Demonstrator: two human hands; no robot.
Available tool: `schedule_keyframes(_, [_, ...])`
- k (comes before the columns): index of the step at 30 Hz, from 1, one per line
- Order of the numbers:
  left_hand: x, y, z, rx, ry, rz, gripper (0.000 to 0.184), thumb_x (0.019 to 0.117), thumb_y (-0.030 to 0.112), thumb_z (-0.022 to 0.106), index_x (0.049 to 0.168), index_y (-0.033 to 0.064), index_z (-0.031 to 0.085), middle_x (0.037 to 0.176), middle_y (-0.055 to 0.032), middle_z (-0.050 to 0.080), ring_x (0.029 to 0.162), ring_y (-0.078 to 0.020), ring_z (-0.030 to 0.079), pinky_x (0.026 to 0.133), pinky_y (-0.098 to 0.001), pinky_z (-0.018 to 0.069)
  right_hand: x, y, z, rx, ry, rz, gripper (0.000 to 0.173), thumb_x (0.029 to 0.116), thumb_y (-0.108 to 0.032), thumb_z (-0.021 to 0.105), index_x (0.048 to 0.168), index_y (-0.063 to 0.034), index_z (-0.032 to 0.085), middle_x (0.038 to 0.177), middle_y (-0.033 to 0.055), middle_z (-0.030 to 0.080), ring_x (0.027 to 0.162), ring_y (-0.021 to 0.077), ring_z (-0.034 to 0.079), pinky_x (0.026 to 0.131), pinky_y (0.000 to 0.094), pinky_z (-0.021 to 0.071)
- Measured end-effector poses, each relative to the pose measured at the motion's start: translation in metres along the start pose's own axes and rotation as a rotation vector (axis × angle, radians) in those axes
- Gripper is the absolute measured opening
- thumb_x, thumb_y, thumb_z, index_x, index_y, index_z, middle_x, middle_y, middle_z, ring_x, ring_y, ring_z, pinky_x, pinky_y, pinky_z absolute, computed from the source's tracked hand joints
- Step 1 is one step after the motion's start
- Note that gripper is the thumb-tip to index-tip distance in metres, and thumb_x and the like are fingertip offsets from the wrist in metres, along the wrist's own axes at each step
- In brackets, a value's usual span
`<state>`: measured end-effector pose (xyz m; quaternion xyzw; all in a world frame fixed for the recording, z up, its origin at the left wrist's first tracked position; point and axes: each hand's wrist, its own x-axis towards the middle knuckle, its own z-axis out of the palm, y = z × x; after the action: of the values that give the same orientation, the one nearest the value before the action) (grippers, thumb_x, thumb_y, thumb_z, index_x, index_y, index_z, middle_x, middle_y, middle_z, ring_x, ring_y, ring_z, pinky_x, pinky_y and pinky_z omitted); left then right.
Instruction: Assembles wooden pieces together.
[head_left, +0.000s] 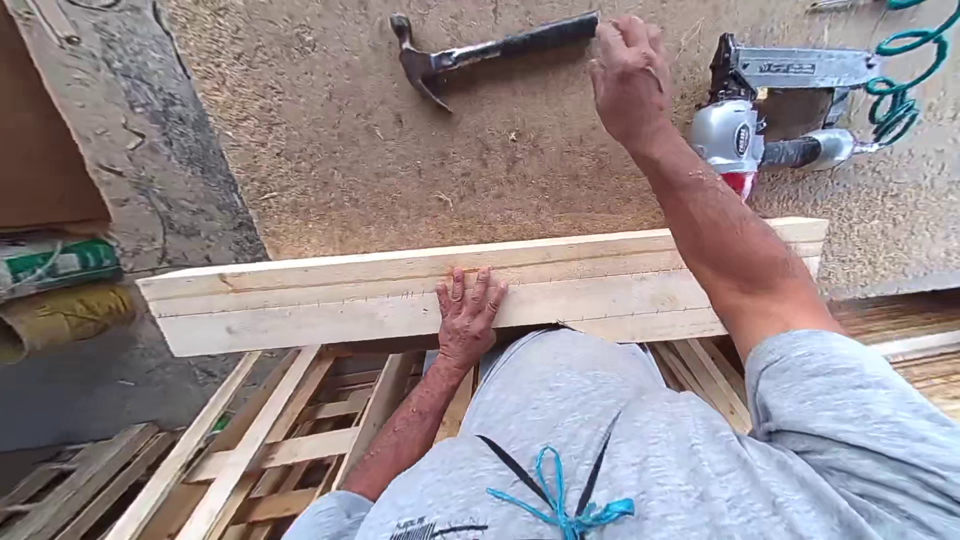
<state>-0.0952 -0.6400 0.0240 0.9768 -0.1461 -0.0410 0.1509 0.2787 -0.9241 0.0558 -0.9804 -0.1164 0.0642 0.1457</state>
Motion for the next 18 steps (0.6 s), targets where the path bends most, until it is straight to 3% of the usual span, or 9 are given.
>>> schedule_keyframes(4, [0.002,0.000,-0.003,-0.012,-0.026,0.017,0.077,0.0866,0.018,0.064,0.158,0.0338,0.040,0.167,-0.0125,0.033,0.155,-0.0490,0.019,0.118,-0.0766,0.0142,-0.152,0.067,-0.046,0.092,0.092,0.189,0.040,0.1068,-0.031,0.049,0.129,-0.0038,0.067,0.126,0.0188,0.068,0.119,0.0331,0.064,0.103,0.0488,0.0519])
schedule_keyframes(6, [0.005,0.001,-0.011,-0.038,-0.081,0.035,0.086,0.0802,0.044,0.073,0.158,0.0305,0.040,0.167,-0.0166,0.031,0.154,-0.0530,0.016,0.115,-0.0800,0.0140,-0.232,0.099,-0.049,0.081,0.149,0.379,0.043,0.1064,-0.034,0.050,0.131,-0.0019,0.065,0.131,0.0205,0.065,0.125,0.0339,0.062,0.107,0.0505,0.0492])
schedule_keyframes(8, [0.013,0.000,-0.026,-0.077,-0.138,0.048,0.092,0.0818,0.079,0.062,0.155,0.0252,0.046,0.164,-0.0192,0.035,0.153,-0.0531,0.020,0.114,-0.0807,0.0159,-0.293,0.127,-0.053,0.057,0.170,0.631,0.054,0.1044,-0.043,0.051,0.138,-0.0012,0.060,0.140,0.0235,0.058,0.132,0.0361,0.056,0.111,0.0517,0.0449])
schedule_keyframes(9, [0.019,-0.002,-0.034,-0.113,-0.148,0.042,0.092,0.0826,0.084,0.056,0.151,0.0217,0.052,0.160,-0.0189,0.042,0.152,-0.0501,0.026,0.115,-0.0791,0.0167,-0.315,0.140,-0.057,0.041,0.178,0.741,0.060,0.1028,-0.047,0.052,0.141,-0.0009,0.057,0.144,0.0255,0.054,0.135,0.0378,0.052,0.114,0.0527,0.0416])
schedule_keyframes(12, [0.056,-0.020,-0.051,-0.169,-0.171,0.003,0.083,0.0910,0.075,0.055,0.143,0.0107,0.058,0.144,-0.0203,0.059,0.141,-0.0419,0.048,0.117,-0.0709,0.0270,-0.346,0.184,-0.069,0.005,0.236,0.925,0.072,0.0997,-0.056,0.054,0.145,0.0005,0.051,0.147,0.0288,0.049,0.139,0.0407,0.048,0.117,0.0535,0.0380])
schedule_keyframes(14, [0.087,-0.037,-0.057,-0.148,-0.282,-0.082,0.084,0.0934,0.076,0.049,0.140,0.0072,0.060,0.137,-0.0242,0.061,0.128,-0.0424,0.059,0.108,-0.0637,0.0434,-0.345,0.219,-0.073,0.040,0.221,1.003,0.075,0.0998,-0.059,0.051,0.147,-0.0004,0.049,0.147,0.0275,0.050,0.139,0.0406,0.048,0.116,0.0563,0.0382])
schedule_keyframes(15, [0.102,-0.045,-0.059,-0.122,-0.389,-0.138,0.089,0.0931,0.079,0.041,0.140,0.0064,0.059,0.138,-0.0258,0.060,0.125,-0.0445,0.060,0.103,-0.0642,0.0474,-0.341,0.238,-0.072,0.075,0.188,1.050,0.076,0.0995,-0.062,0.048,0.146,-0.0018,0.051,0.145,0.0262,0.053,0.137,0.0407,0.050,0.114,0.0594,0.0389])
schedule_keyframes(18, [0.129,-0.065,-0.058,-0.052,-0.662,-0.230,0.089,0.0962,0.079,0.021,0.125,0.0089,0.068,0.129,-0.0253,0.064,0.122,-0.0461,0.061,0.098,-0.0696,0.0472,-0.318,0.286,-0.067,0.257,0.057,1.182,0.081,0.0976,-0.073,0.042,0.123,-0.0005,0.067,0.121,0.0270,0.067,0.117,0.0423,0.063,0.098,0.0683,0.0462])
